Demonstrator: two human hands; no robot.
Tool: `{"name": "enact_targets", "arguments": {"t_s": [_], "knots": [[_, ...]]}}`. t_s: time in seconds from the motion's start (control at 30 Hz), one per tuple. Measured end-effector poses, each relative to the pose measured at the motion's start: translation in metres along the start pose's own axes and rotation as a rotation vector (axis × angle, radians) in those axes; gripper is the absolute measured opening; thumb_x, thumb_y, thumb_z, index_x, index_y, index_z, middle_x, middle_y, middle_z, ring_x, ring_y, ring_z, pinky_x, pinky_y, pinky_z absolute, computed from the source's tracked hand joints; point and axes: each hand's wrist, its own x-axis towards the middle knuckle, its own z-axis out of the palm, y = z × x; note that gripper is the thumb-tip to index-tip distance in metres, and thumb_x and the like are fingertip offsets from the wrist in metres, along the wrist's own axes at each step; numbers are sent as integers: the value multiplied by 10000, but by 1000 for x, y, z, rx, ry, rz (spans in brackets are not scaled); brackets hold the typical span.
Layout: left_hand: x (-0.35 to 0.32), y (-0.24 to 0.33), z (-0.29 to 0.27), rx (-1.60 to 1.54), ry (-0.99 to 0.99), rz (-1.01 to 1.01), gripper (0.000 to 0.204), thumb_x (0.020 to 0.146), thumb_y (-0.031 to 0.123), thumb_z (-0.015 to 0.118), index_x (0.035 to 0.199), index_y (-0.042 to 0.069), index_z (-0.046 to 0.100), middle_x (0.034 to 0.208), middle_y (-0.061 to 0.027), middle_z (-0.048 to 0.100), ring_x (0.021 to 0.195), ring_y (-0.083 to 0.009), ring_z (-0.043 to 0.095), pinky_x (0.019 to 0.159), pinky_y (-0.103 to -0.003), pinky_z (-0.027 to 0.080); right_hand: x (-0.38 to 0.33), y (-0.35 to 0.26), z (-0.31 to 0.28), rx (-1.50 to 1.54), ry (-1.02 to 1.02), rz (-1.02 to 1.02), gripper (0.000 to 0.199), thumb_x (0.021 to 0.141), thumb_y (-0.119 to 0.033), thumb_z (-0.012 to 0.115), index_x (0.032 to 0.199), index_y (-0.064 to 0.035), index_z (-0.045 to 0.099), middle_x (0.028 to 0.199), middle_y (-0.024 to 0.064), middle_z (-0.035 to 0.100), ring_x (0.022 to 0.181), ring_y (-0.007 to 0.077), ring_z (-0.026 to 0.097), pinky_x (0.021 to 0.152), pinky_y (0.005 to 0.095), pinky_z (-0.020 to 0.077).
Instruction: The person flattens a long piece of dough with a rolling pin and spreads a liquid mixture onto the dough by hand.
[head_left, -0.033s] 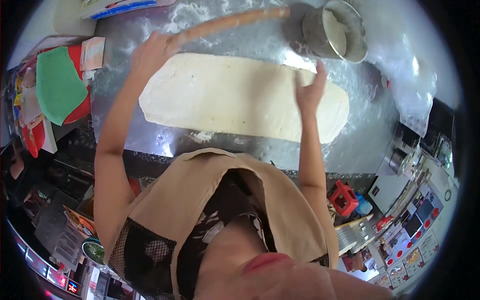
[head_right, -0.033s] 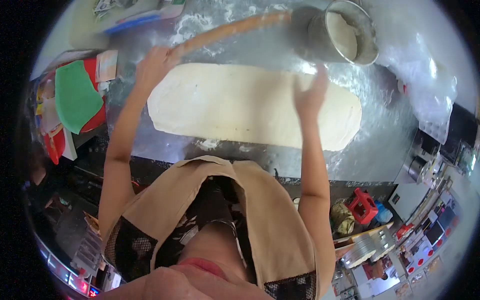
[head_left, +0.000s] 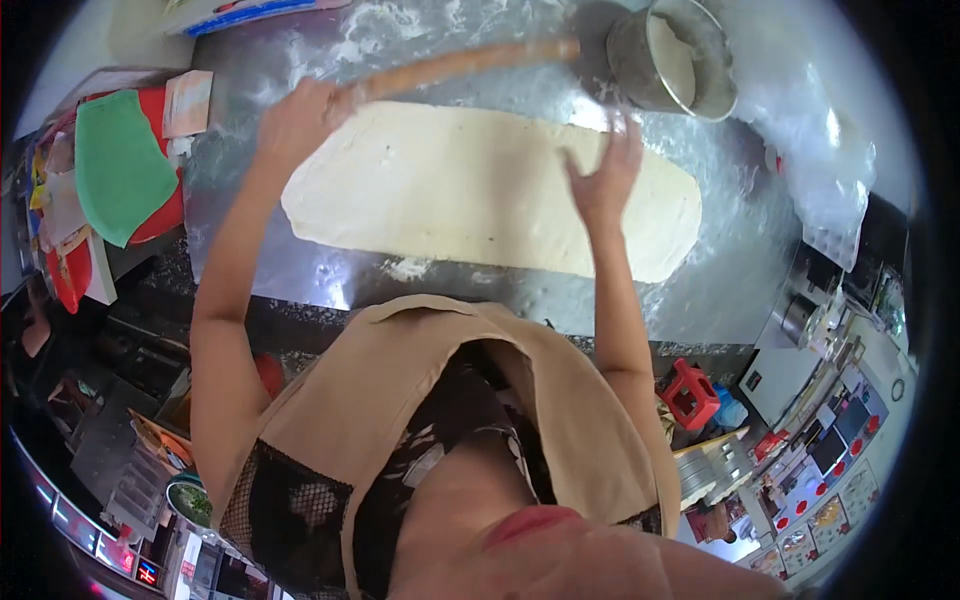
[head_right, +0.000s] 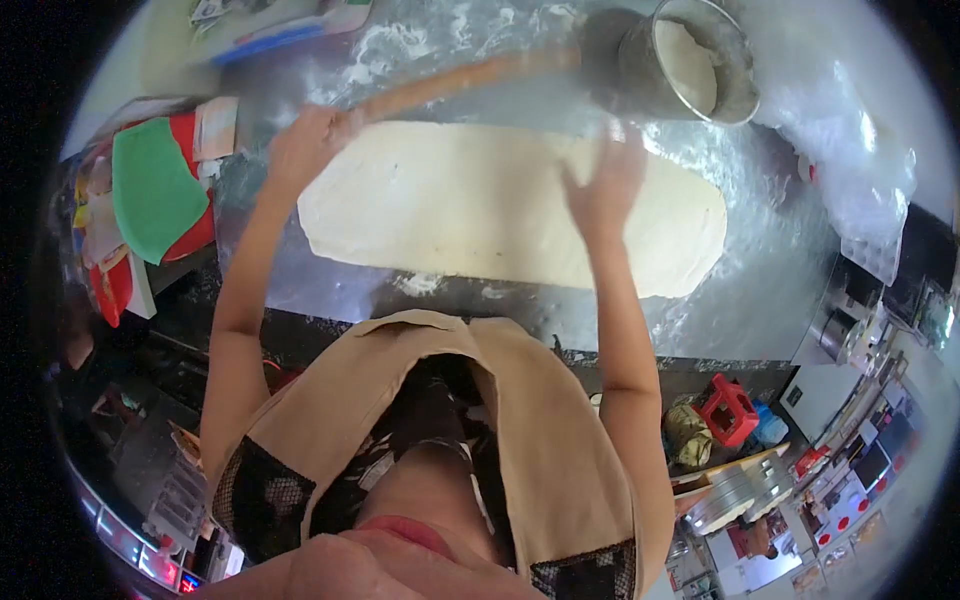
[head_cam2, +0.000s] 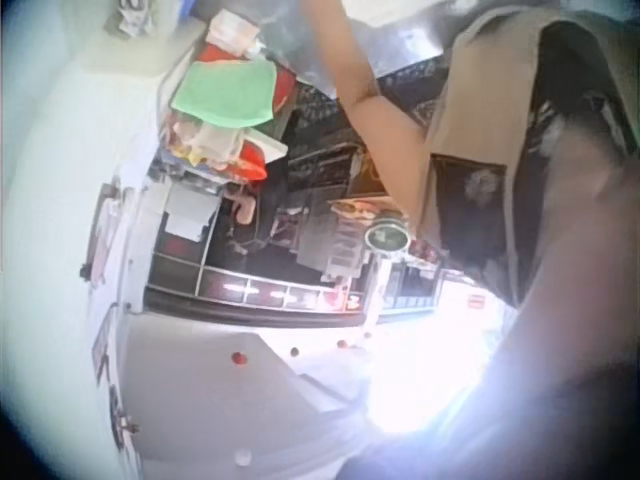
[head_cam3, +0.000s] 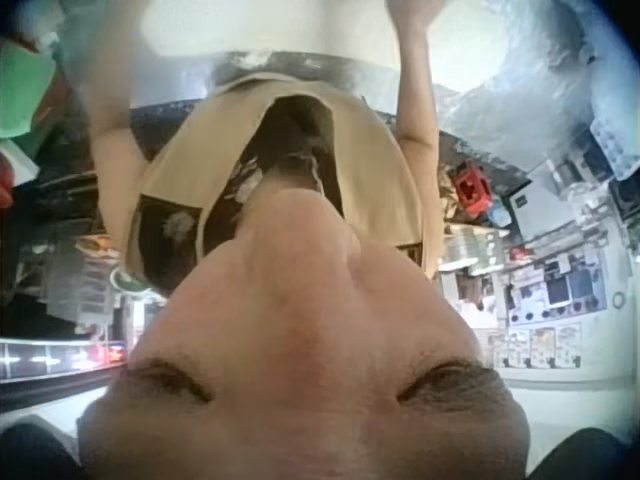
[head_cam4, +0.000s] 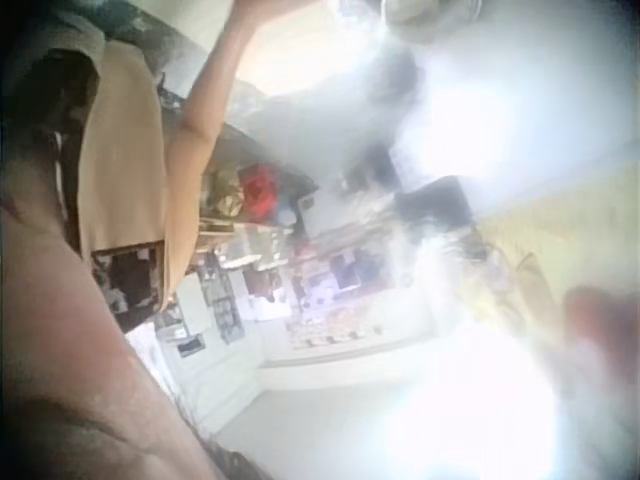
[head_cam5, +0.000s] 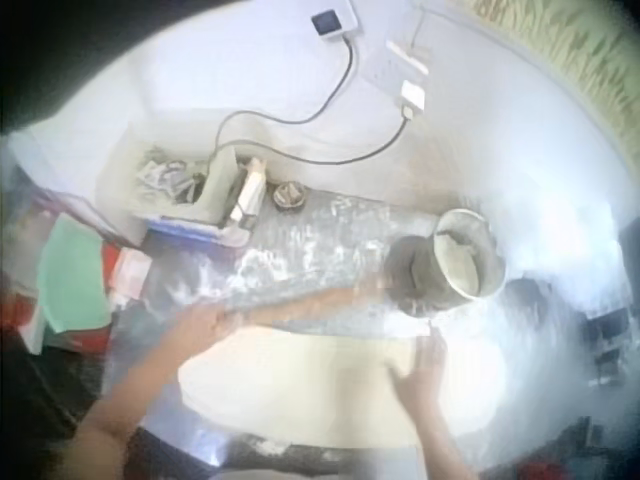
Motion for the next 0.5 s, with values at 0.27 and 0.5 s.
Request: {"name": "enact_targets", "arguments": {"t_s": [0.27,0.5], "knots": [[-63,-3,50,-139,38,349,340,785,349,682,1040,137,606,1019,-48,590,925,-277,584,861,-429,430,-71,-14,54,0,-299,-128,489,713,-211,745,1170,-152,580,1055,50,605,1030,253,558,1063,529,297],[-73,-6,110,-12,225,112,579,848,378,588,1360,143,456,1450,-71,390,1353,-287,327,1101,-539,185,-83,-49,99,-126,-134,52,488,888,-360,522,1280,-70,519,1387,157,429,1289,379,382,1078,563,227]]}}
